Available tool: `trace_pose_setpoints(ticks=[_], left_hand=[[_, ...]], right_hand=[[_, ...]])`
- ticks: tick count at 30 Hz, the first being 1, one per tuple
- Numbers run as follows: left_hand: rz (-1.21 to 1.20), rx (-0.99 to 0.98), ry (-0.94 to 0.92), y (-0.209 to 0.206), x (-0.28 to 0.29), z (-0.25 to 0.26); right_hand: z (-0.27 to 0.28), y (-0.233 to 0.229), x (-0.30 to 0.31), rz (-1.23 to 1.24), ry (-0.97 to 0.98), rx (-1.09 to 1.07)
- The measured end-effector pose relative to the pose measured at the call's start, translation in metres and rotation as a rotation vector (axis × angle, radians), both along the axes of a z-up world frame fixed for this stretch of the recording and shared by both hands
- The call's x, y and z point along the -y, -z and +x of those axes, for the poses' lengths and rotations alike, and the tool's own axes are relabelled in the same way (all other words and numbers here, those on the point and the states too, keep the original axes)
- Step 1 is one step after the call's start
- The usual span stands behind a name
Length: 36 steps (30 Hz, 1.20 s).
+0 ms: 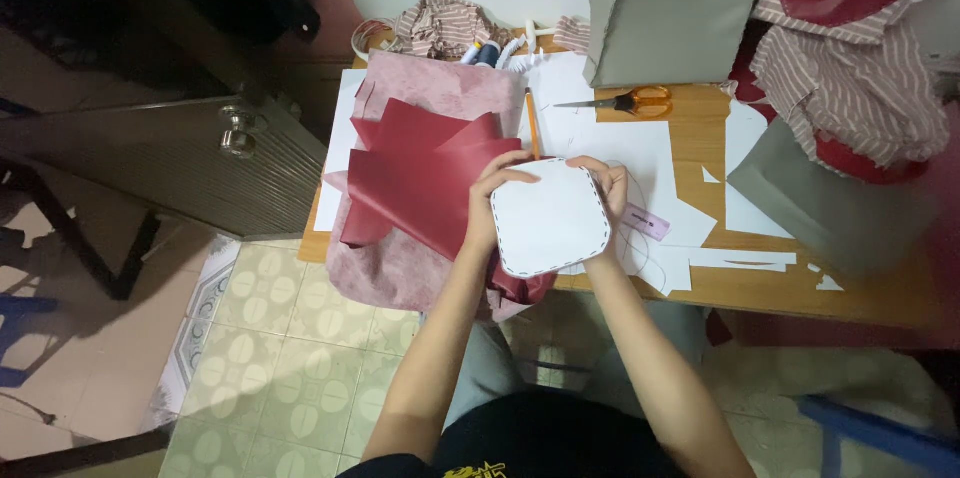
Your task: Aligning a paper template with a leather piece on a workshop table
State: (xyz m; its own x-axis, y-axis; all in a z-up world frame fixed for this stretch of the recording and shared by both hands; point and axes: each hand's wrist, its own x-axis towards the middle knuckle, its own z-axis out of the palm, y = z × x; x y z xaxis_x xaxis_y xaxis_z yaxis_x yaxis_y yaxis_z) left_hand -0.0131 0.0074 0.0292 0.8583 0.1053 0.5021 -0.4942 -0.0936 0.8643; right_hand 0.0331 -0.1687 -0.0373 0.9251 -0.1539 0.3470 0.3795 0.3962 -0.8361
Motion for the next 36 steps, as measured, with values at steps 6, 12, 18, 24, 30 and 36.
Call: trace_pose_setpoints(ticks=[6, 12, 18, 24, 30, 36], left_hand=[[-0.002, -0.003, 0.01, 0.009, -0.005, 0.003], [-0.02, -0.015, 0.022, 0.008, -0.004, 0.003], [-0.029, -0.008, 0.066, 0.015, -0.001, 0.006], [-0.009, -0.025, 0.071, 0.009, 0.006, 0.002], [-0.042, -0.151, -0.141, 0.025, 0.013, 0.007], [-0.127, -0.229, -0.133, 0.016, 0.014, 0.004]], right_hand=[[-0.007, -0.011, -0.004, -0.041, 0.003, -0.063], [0.004, 0.009, 0.0, -0.016, 0.015, -0.052], [0.003, 0.008, -0.002, -0.041, 0.071, -0.028], [-0.03, -0.048, -0.017, -0.145, 0.126, 0.006], [-0.026, -0.045, -0.016, -0.163, 0.144, 0.011], [-0.024, -0.04, -0.016, -0.146, 0.119, 0.012]])
